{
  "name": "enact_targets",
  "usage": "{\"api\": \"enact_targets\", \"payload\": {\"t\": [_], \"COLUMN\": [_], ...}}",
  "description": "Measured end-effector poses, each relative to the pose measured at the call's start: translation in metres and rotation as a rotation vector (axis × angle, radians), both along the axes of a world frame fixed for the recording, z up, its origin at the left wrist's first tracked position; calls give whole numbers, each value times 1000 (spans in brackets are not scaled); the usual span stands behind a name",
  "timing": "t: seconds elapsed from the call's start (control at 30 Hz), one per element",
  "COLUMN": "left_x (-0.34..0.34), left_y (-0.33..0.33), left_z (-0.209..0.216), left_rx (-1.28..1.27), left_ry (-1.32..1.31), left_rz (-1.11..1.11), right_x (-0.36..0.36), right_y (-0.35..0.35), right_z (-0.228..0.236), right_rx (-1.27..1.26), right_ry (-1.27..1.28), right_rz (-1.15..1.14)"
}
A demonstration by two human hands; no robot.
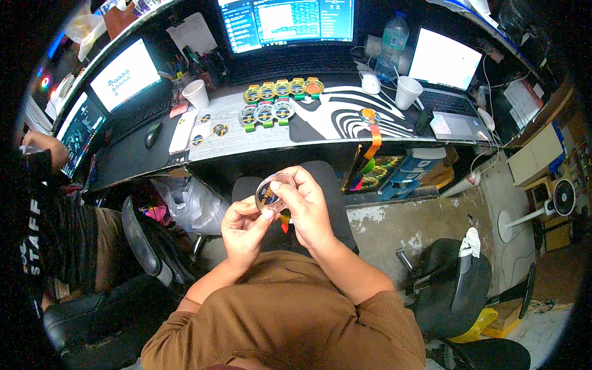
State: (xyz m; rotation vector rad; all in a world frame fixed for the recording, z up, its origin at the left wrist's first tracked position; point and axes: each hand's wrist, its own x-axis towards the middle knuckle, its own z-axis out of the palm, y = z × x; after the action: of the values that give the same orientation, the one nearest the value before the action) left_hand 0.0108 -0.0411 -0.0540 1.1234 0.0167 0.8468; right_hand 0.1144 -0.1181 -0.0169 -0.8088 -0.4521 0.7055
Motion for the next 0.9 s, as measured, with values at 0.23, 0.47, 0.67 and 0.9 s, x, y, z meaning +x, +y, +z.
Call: {"api": "enact_targets", "payload": {"t": [0.23, 0.47, 0.67, 0.9], "left_x": [0, -3, -5, -5], "left_y": [2, 18, 22, 22], "left_z": [1, 21, 27, 26], "left_rx": [35, -433, -508, -463], "left_ry": [-8, 168, 132, 145], "left_rz": [0, -145, -187, -187], "right_x": [-1, 11, 12, 7], "right_y": [2, -4, -8, -3], "right_z": [-4, -1, 0, -1], "right_rx": [-36, -92, -72, -26], "right_ry": [-141, -103, -67, -79], "right_rz": [10, 110, 147, 119]}}
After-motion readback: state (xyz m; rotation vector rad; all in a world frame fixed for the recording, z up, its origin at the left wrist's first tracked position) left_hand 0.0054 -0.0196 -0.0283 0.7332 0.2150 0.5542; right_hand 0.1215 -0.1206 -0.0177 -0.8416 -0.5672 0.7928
